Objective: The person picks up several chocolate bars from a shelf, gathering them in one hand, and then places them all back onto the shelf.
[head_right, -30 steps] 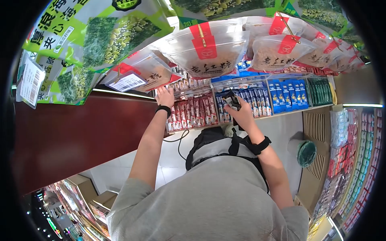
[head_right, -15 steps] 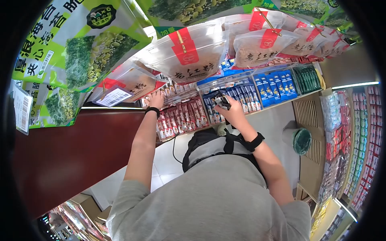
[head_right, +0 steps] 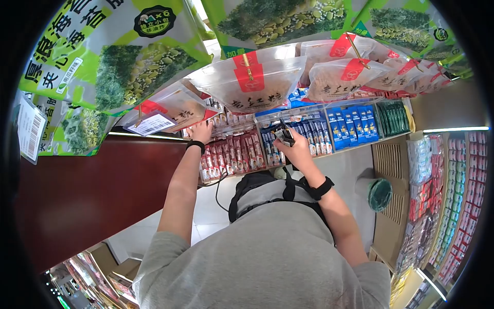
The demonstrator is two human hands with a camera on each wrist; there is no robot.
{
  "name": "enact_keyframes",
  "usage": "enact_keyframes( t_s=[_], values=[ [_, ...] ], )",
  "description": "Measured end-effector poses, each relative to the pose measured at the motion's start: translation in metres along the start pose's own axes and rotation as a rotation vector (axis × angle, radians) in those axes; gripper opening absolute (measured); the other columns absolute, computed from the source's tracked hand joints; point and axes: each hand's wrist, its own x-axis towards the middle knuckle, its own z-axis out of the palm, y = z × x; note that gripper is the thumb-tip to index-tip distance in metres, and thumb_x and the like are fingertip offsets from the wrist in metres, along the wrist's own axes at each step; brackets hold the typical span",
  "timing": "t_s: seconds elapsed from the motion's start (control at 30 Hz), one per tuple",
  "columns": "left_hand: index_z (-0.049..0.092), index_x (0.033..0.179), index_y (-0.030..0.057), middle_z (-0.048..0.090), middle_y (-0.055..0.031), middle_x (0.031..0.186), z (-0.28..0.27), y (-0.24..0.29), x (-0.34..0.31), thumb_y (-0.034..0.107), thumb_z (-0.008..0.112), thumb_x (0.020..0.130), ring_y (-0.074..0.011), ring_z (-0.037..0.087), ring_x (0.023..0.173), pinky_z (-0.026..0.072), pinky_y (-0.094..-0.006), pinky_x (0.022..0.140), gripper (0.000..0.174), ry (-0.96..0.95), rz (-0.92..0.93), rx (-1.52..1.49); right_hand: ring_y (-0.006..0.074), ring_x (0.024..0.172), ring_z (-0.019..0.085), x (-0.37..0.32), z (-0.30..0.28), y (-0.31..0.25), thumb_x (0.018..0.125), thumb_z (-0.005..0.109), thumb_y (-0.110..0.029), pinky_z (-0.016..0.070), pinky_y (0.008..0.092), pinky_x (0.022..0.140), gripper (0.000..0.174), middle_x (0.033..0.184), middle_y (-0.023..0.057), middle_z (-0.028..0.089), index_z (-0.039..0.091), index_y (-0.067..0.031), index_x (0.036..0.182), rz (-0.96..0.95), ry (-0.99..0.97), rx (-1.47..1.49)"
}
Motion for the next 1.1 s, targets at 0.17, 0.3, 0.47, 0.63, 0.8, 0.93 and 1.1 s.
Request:
enact_keyframes(
  t_s=[0.17,0.3,0.47,0.63,0.8,0.93,1.1],
  values=[
    [0.033,0.125,0.0097,0.025,-0.0168,0.132,-0.014,0.011,-0.023,0.046,0.032,0.083,-0.0405,0.015,0.123,0.0079,-0.0548,0.098,0.055,0.145,-0.182,-0.127,0.0074,0.057,0.05,-0.003,-0.003,-0.007,0.069,0.063,-0.007,0.0411,0.0226,0.055,0.015,0.065,0.0023,0.057,0.055,-0.0021,0.081,0.015,0.002,0.043],
    [0.035,0.123,0.0078,0.023,-0.0173,0.132,-0.006,0.003,-0.024,0.047,0.036,0.081,-0.0425,0.016,0.121,0.0155,-0.0521,0.098,0.057,0.285,-0.181,-0.151,0.0086,0.061,0.052,-0.009,-0.005,-0.007,0.069,0.064,-0.008,0.0421,0.0237,0.058,0.018,0.068,0.0029,0.058,0.055,-0.0016,0.084,0.034,0.007,-0.013],
    [0.034,0.123,0.0049,0.024,-0.0197,0.13,-0.009,-0.009,-0.022,0.046,0.039,0.08,-0.0386,0.018,0.122,0.0187,-0.0462,0.099,0.059,0.25,-0.207,-0.188,0.0092,0.062,0.053,-0.018,-0.007,-0.008,0.069,0.065,-0.009,0.0428,0.0247,0.059,0.019,0.071,0.0043,0.059,0.057,-0.0017,0.085,0.067,0.035,-0.015],
    [0.028,0.125,0.0015,0.023,-0.0219,0.131,-0.01,-0.02,-0.02,0.041,0.041,0.08,-0.0352,0.017,0.124,0.0185,-0.0424,0.1,0.061,0.169,-0.187,-0.222,0.0071,0.06,0.051,-0.018,0.011,-0.012,0.069,0.065,-0.009,0.0416,0.023,0.057,0.018,0.068,0.0024,0.058,0.056,-0.0016,0.083,0.067,0.047,0.055],
    [0.031,0.122,-0.0017,0.027,-0.0217,0.129,-0.013,-0.017,-0.019,0.041,0.041,0.08,-0.0341,0.019,0.123,0.0184,-0.0417,0.1,0.061,0.169,-0.176,-0.23,0.0062,0.057,0.048,-0.02,0.039,-0.021,0.069,0.064,-0.009,0.0403,0.0228,0.054,0.017,0.066,0.0017,0.057,0.056,-0.0009,0.081,-0.026,0.073,0.029],
    [0.037,0.122,0.0096,0.035,-0.0159,0.125,-0.022,0.006,-0.035,0.04,0.042,0.08,-0.033,0.026,0.119,0.0149,-0.0549,0.096,0.052,0.2,-0.028,-0.057,0.0089,0.058,0.053,-0.023,0.056,-0.017,0.07,0.064,-0.008,0.0428,0.0242,0.056,0.017,0.067,0.0037,0.059,0.056,-0.0003,0.083,0.001,0.079,0.052],
    [0.034,0.126,0.0195,0.038,-0.0102,0.125,-0.019,0.029,-0.028,0.043,0.04,0.081,-0.0267,0.031,0.117,0.017,-0.055,0.094,0.051,0.24,0.3,0.008,0.0165,0.061,0.056,-0.03,0.081,-0.007,0.068,0.067,-0.015,0.0437,0.0282,0.06,0.027,0.069,0.0111,0.059,0.055,0.0017,0.086,-0.041,0.142,-0.107]
  ],
)
